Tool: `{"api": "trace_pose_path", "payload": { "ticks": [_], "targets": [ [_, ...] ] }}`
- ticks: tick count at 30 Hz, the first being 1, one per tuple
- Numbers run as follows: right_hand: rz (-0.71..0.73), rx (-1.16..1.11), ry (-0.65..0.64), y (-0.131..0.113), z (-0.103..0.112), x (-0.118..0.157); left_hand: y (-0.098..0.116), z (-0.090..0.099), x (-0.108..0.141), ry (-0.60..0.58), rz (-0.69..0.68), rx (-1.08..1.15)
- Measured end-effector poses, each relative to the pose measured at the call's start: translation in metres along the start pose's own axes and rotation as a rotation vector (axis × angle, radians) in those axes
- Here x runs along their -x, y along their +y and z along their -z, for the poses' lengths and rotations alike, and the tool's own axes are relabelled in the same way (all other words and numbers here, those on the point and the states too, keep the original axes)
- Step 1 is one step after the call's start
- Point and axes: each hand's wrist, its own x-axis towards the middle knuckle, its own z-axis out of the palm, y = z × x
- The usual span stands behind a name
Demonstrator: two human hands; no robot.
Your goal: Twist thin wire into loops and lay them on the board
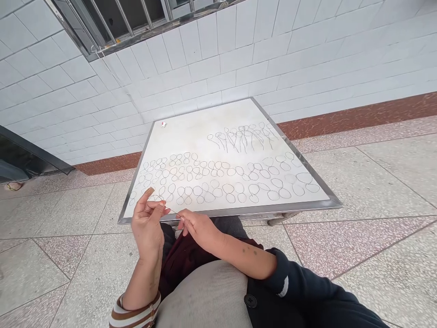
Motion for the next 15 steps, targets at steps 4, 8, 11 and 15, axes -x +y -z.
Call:
{"api": "trace_pose_path", "payload": {
  "ticks": [4, 8, 11, 15],
  "targets": [
    [0.025, -0.053, 0.001, 0.006, -0.003, 0.002, 0.000, 0.002, 0.000, 0.023, 0.002, 0.007],
    [0.091, -0.019, -0.040, 0.013, -0.005, 0.005, 0.003, 0.006, -0.004, 0.041, -0.017, 0.031],
    [0.090, 0.029, -0.085, 0.016, -0.003, 0.007, 0.006, 0.011, -0.007, 0.058, -0.022, 0.047],
    [0.130, 0.109, -0.131, 0.014, -0.001, 0.009, 0.006, 0.016, -0.010, 0.081, -0.009, 0.056]
  ]
}}
